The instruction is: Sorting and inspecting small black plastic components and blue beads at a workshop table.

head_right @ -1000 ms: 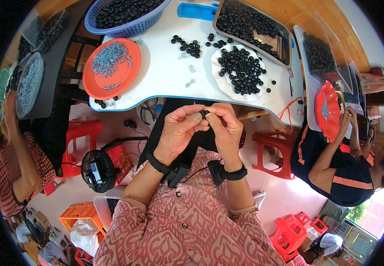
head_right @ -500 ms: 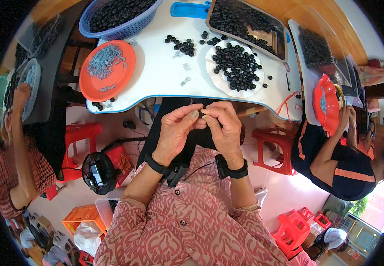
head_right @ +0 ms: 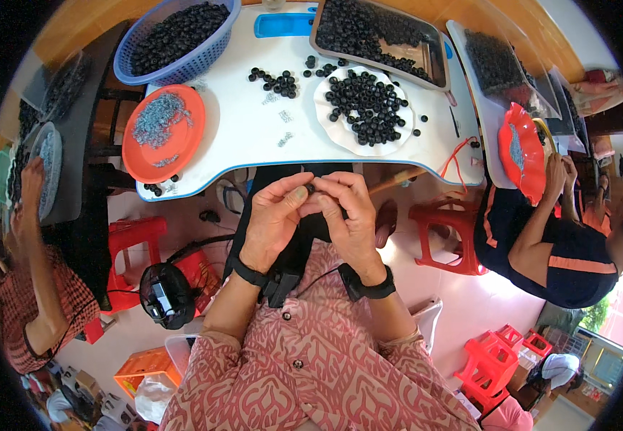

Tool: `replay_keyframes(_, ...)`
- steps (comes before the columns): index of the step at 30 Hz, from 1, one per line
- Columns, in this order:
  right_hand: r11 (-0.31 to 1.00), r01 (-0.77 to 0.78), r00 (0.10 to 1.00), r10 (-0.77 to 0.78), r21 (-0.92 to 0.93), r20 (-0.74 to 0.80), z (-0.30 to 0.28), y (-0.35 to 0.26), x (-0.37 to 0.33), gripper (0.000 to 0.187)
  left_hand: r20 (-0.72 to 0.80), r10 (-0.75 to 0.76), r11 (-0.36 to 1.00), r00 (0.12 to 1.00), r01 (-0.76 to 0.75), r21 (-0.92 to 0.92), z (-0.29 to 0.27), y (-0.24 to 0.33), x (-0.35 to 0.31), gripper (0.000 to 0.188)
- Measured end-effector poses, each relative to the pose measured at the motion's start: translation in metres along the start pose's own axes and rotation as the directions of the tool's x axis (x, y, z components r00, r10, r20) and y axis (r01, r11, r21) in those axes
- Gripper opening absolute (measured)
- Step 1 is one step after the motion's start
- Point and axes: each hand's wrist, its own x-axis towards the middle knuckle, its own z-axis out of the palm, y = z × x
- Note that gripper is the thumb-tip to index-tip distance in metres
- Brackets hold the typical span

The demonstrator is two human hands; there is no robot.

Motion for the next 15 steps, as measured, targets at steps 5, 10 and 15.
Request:
replay_keyframes(5,0.968,-0.089,0.994,0.101,0.236,-0.041,0.0,-0.007,-0.002,0.016,0.068,-0.008,0.999,0.998,0.011,-0.046,-0.001,-0.001,0.001,0.024)
replay_keyframes(10,0.893,-0.192,0.968,0.241,0.408,-0.072,0.002,-0.011,-0.005,0.013,0.123,-0.027,0.995,0.992,0.038,-0.088,-0.001,0.0,0.0,0.023)
replay_keyframes(15,0.893,-0.219,0.954,0.281,0.392,-0.106,0.002,-0.002,-0.012,0.012,0.092,-0.045,0.994,0.995,0.054,-0.097,0.007,0.002,-0.002,0.022)
